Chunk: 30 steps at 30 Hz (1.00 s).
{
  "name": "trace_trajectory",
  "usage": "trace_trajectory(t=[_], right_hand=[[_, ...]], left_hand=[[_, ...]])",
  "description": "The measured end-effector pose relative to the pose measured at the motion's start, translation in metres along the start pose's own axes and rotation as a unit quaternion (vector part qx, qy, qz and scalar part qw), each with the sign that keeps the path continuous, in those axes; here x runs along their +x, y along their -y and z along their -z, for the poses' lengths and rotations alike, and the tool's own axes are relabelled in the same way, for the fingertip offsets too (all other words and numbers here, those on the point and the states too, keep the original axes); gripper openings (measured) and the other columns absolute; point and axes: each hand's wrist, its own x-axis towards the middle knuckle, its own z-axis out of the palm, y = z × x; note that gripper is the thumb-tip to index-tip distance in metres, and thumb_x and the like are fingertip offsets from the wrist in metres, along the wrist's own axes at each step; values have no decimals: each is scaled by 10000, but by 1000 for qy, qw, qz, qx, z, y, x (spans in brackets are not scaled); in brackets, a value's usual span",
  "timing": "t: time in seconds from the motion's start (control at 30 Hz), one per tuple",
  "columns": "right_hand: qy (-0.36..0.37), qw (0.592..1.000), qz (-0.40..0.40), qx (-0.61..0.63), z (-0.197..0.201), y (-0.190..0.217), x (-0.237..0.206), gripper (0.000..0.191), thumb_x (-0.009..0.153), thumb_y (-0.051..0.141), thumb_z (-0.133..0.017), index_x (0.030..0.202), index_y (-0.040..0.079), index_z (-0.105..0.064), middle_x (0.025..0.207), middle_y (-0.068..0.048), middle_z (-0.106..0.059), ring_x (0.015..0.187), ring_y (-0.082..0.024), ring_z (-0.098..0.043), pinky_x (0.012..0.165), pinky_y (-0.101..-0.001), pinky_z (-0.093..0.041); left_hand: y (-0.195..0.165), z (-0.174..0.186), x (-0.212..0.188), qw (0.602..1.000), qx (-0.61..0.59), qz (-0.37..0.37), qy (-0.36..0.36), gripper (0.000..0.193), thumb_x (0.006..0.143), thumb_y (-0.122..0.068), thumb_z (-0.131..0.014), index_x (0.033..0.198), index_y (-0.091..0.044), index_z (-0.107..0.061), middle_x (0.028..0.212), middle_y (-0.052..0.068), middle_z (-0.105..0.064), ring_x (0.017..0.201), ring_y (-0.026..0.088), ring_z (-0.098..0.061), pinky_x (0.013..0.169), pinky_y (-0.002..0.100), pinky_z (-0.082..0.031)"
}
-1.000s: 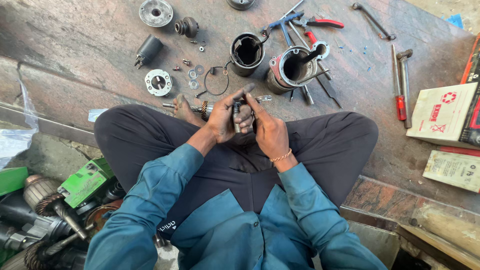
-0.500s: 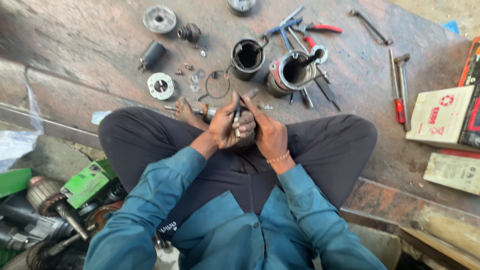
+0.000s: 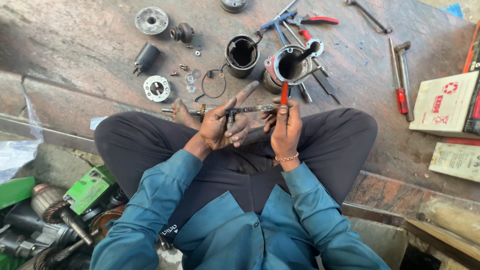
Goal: The person sits on a stone step and works on a disassembled automotive starter motor, handling the solenoid housing, armature and small screws and washers. They use a red-handled tool to work inside the housing and manipulate the armature and components by hand, with pliers, wrenches and other parts laid out on the step.
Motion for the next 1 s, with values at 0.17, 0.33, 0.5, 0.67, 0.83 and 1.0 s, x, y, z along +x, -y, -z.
trace_trajectory(t=[0.17,0.33,0.5,0.67,0.83,1.0], right_hand=[[-19,997,-31,-64,-2,3,2,242,1131,231,-505,1202,33,-625,789,6,-579,655,-37,-537,547,-218,-415],[-30,984,-21,-174,8,-1,18,201,1106,186,-536,1104,18,-645,747,17,-592,636,-35,-542,571,-238,-441],[-9,984,-84,-157,19,-6,25,204,1119,197,-524,1104,27,-635,712,22,-572,616,-32,-525,558,-242,-423],[-46,983,-43,-173,20,3,23,248,1172,229,-446,1192,63,-629,698,24,-547,610,-33,-535,580,-248,-429],[82,968,7,-236,4,17,10,311,1146,227,-476,1387,76,-602,726,-62,-552,631,-125,-554,618,-315,-470],[144,960,18,-239,-10,21,10,351,1114,185,-467,1441,76,-533,747,-107,-648,661,-212,-658,655,-362,-514]], left_hand=[[7,1,9,991,57,65,-104,721,1029,-493,-402,1645,-264,-106,627,70,-561,639,226,-630,665,369,-586],[26,18,21,927,249,118,-254,480,1114,-378,-526,1392,13,-534,897,119,-755,725,187,-629,636,330,-476],[36,27,13,868,421,93,-247,349,1053,-324,-587,1109,10,-672,898,114,-727,768,150,-683,659,304,-564],[26,30,14,846,417,60,-327,319,1055,-332,-502,1092,-26,-588,936,81,-759,789,144,-738,657,312,-604],[27,41,18,879,317,-11,-356,352,1075,-372,-390,1091,-44,-517,884,111,-728,729,180,-739,651,347,-635],[32,50,14,782,507,-118,-343,386,1224,-333,-431,1011,-20,-505,837,120,-619,766,204,-633,637,329,-553]])
